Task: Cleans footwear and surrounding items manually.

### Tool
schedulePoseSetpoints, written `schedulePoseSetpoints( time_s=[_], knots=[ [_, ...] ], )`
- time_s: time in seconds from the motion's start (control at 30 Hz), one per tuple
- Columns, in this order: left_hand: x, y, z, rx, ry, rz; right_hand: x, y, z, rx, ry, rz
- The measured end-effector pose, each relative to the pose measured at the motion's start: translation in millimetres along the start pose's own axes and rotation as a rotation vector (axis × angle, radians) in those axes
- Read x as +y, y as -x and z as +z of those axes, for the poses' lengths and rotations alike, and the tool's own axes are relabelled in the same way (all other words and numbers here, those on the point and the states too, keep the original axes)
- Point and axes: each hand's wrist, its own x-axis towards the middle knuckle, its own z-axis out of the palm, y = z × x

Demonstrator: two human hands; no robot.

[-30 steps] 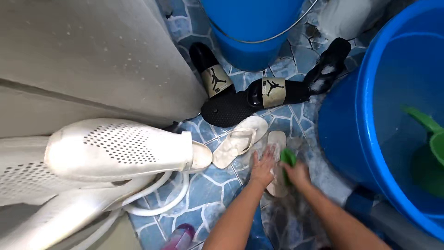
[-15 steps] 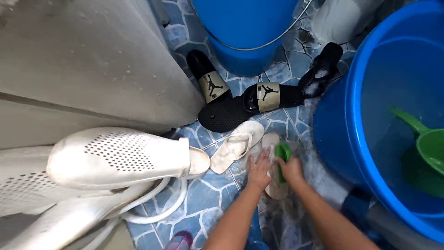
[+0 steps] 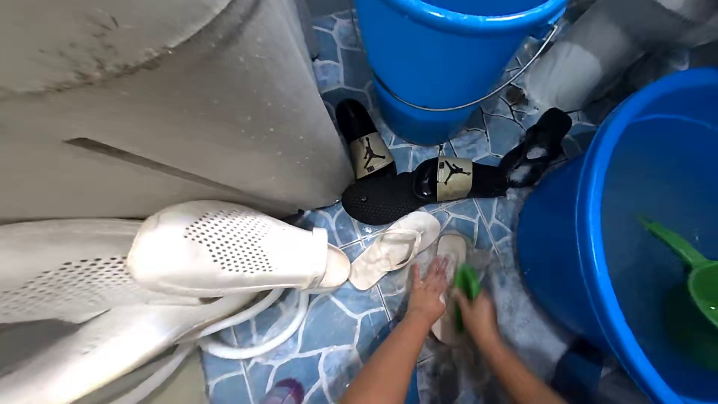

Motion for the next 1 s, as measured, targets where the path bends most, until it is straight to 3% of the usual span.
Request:
schedulePoseSetpoints(
  time_s=[0.07,0.13,0.27,0.4,0.47,0.57,0.63,0.73,0.9,1.0],
  knots=[
    [2.5,-1.5,-4.2,-0.038,-0.025,0.016,40.5,46.0,18.0,-0.111,0.025,0.057],
    [4.9,-2.1,-6.8,-0.078,-0.033,0.017,48.0,54.9,19.0,-0.109,-0.034,0.138],
    [1.8,-1.8,-9.6,-0.065,0.037,0.032,-22.4,-24.1,-26.0,-0.021,-0.056,0.141],
    [-5.5,-6.2,-2.1,-0.02,0.055,0.069,-77.3,-85.5,-59.3,0.01,0.236,0.008],
    [-6.3,-6.4,3.0,0.017,0.059,0.052,-79.3,-86.3,-56.1,-0.063,0.303,-0.077],
    [-9.6,-3.8,12.6,0.05,0.039,0.034,-57.5,-72.4,-50.4,-0.318,0.368,-0.196],
    [-7.5,-2.1,13.5,0.057,0.008,0.054,-48.7,-77.0,-57.6,-0.263,0.396,-0.189],
    [-2.6,3.1,6.0,0.081,-0.016,0.047,-71.5,-87.1,-63.3,-0.063,0.363,-0.136],
    [3.3,9.5,-5.5,-0.03,-0.041,-0.007,-64.1,-73.1,-47.6,-0.364,0.434,-0.236],
    [9.0,7.7,-8.6,-0.037,-0.048,-0.007,-67.7,-88.8,-64.6,-0.175,0.404,-0.17]
  ],
)
